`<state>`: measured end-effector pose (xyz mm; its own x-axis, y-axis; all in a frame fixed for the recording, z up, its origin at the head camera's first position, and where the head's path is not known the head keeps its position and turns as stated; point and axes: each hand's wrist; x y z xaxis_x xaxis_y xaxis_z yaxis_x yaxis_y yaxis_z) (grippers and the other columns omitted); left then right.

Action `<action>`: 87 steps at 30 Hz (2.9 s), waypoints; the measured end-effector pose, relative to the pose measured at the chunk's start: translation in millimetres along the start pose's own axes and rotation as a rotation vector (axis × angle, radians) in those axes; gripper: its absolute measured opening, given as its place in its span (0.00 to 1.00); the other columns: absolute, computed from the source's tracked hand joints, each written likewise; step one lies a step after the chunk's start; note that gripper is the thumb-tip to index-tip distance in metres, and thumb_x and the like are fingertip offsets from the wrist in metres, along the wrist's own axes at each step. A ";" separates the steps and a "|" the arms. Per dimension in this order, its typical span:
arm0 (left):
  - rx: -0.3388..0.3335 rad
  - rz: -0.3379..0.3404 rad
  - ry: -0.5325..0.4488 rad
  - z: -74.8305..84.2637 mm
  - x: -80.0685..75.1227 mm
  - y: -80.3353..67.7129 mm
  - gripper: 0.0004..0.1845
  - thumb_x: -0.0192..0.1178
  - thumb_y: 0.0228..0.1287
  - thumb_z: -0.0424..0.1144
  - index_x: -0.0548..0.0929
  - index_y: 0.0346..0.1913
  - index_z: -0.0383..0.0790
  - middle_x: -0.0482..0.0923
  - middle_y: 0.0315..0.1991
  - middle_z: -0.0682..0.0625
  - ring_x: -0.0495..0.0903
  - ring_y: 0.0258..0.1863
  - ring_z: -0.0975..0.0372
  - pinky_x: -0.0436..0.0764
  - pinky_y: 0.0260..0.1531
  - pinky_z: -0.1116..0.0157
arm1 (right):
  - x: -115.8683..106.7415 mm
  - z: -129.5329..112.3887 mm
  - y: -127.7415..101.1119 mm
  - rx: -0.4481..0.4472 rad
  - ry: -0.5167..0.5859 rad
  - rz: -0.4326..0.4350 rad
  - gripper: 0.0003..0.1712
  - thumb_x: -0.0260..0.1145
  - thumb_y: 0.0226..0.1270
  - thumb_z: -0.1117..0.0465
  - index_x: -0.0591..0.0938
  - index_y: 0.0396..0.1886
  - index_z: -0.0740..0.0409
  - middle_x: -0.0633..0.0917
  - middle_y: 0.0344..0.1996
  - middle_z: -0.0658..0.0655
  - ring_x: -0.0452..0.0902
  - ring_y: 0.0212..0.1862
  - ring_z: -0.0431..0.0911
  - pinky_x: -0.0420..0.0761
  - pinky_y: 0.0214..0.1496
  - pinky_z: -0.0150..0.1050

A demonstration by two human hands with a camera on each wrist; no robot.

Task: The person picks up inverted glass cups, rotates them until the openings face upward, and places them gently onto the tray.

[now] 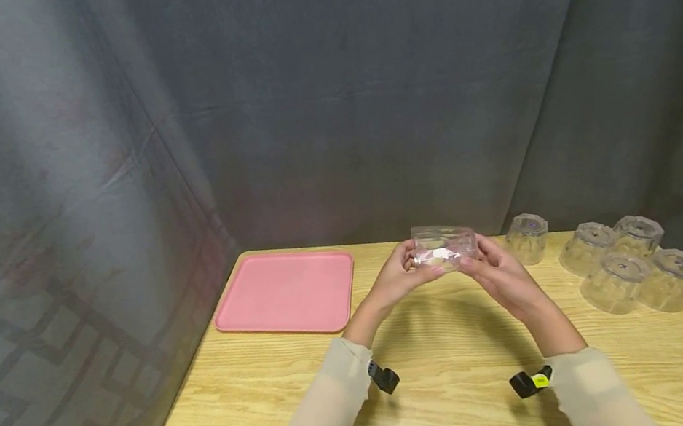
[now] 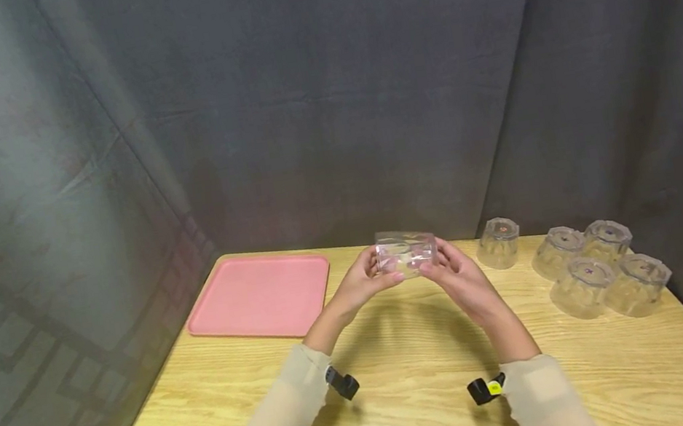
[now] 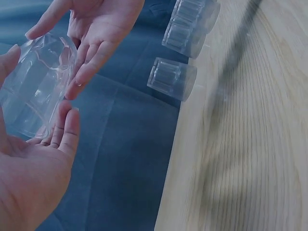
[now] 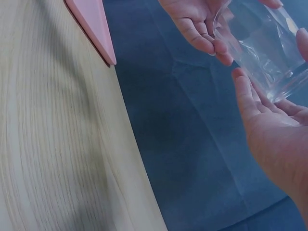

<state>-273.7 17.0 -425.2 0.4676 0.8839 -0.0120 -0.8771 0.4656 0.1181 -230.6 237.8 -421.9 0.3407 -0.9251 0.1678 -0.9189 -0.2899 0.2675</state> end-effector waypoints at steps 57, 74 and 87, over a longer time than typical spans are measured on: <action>-0.077 0.111 0.210 -1.9 -111.7 -39.3 0.47 0.73 0.59 0.44 0.57 0.76 0.39 0.68 0.63 0.42 0.73 0.58 0.58 0.75 0.63 0.56 | -23.5 -20.2 -3.6 0.275 -0.692 -0.002 0.42 0.61 0.76 0.43 0.58 0.79 0.58 0.65 0.74 0.66 0.65 0.71 0.65 0.68 0.67 0.64; -0.080 0.183 0.372 1.1 -141.4 -46.6 0.47 0.74 0.59 0.45 0.59 0.75 0.36 0.74 0.61 0.45 0.75 0.56 0.55 0.76 0.59 0.55 | -53.1 -31.9 -12.6 0.307 -0.828 0.009 0.45 0.60 0.76 0.43 0.55 0.79 0.64 0.63 0.74 0.71 0.64 0.71 0.68 0.72 0.63 0.64; -0.090 0.247 0.475 1.2 -160.7 -50.4 0.47 0.75 0.56 0.49 0.62 0.73 0.35 0.76 0.58 0.44 0.77 0.52 0.55 0.78 0.52 0.58 | -77.0 -41.5 -27.9 0.325 -0.947 0.014 0.46 0.59 0.77 0.44 0.53 0.79 0.68 0.59 0.74 0.76 0.63 0.69 0.73 0.74 0.59 0.67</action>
<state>-304.5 -148.6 -428.0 0.1635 0.8806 -0.4448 -0.9704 0.2249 0.0885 -222.9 327.3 -402.9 0.1604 -0.7021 -0.6938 -0.9796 -0.1996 -0.0245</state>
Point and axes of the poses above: each hand's wrist, its own y-axis towards the middle knuckle, its own x-axis out of the palm, z = x × y
